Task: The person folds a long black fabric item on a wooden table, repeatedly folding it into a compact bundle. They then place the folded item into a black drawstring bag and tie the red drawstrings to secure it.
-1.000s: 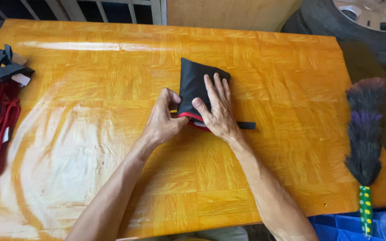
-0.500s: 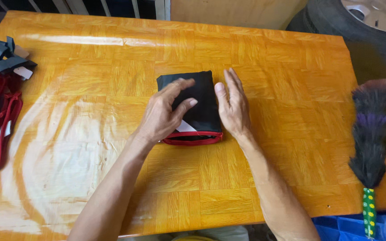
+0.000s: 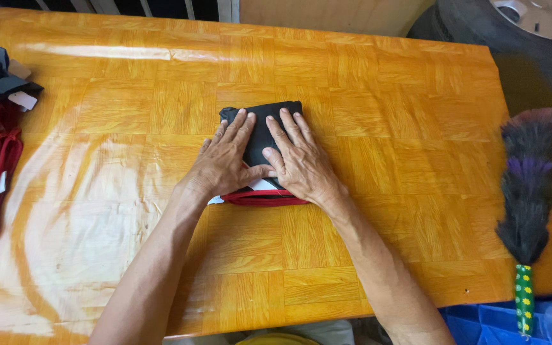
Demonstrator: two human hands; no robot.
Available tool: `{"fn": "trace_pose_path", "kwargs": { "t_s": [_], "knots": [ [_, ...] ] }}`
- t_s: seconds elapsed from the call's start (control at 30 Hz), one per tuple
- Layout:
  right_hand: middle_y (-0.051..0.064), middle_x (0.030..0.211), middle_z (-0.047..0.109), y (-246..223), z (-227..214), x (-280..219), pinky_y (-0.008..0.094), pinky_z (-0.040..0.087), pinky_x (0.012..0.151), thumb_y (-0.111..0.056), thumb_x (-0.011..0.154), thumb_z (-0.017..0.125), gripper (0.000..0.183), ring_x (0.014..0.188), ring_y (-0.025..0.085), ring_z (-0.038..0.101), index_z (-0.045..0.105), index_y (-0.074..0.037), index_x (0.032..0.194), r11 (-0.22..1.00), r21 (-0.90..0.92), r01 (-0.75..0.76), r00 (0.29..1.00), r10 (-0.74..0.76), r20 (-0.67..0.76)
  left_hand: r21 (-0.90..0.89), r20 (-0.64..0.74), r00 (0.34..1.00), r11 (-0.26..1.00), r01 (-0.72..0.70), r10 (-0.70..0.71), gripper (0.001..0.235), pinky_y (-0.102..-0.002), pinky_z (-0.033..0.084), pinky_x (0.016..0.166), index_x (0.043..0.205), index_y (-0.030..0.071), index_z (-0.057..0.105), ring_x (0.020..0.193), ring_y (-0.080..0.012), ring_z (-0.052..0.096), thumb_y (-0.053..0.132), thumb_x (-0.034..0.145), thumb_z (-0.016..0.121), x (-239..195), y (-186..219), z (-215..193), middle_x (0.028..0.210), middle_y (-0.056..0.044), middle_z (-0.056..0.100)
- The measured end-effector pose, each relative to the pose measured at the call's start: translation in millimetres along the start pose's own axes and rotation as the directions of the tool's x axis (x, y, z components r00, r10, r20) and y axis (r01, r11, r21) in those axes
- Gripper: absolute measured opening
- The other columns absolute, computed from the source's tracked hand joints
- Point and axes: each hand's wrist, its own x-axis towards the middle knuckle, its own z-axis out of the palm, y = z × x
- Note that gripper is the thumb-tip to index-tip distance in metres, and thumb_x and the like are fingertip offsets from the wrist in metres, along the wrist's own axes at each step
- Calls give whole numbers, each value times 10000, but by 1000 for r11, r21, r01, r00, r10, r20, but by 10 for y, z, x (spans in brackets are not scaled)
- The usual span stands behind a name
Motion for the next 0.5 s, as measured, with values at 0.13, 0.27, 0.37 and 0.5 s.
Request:
{"fn": "trace_pose_path", "kwargs": {
  "t_s": [0.13, 0.27, 0.37, 0.5],
  "knots": [
    [248, 1560, 387, 117, 135, 85, 528, 255, 1231, -444, 1056, 468, 647, 1480, 433, 332, 366, -61, 1568, 1000, 18, 25, 1000, -25, -17, 45, -32, 999, 999, 29, -27, 1152, -660, 288, 1196, 1655, 254, 205, 1538, -377, 264, 774, 751, 695, 46, 17, -27, 1718, 0, 206],
    [195, 1519, 414, 63, 42, 148, 559, 320, 1182, -464, 1029, 463, 634, 1466, 405, 333, 398, -90, 1537, 997, 48, -65, 996, 62, 63, 86, -56, 998, 996, 9, -4, 1113, -654, 287, 1192, 1653, 288, 197, 1530, -366, 277, 797, 772, 648, 20, -10, 17, 1712, 8, 193],
    [145, 1484, 431, 35, 20, 168, 572, 388, 1128, -469, 1028, 447, 586, 1460, 379, 321, 429, -133, 1508, 991, 55, -119, 990, 114, 86, 77, -68, 997, 997, -27, 32, 1051, -671, 237, 1204, 1645, 345, 195, 1539, -382, 246, 805, 796, 608, -37, -33, 38, 1718, 3, 153],
    [93, 1497, 399, 96, 84, 173, 590, 416, 1082, -483, 1033, 434, 566, 1464, 341, 290, 423, -181, 1512, 991, 12, -136, 986, 135, 99, 29, -107, 990, 996, -85, 88, 954, -695, 169, 1209, 1613, 431, 253, 1544, -406, 213, 809, 804, 589, -88, -62, 89, 1721, -4, 122]
  ]
}}
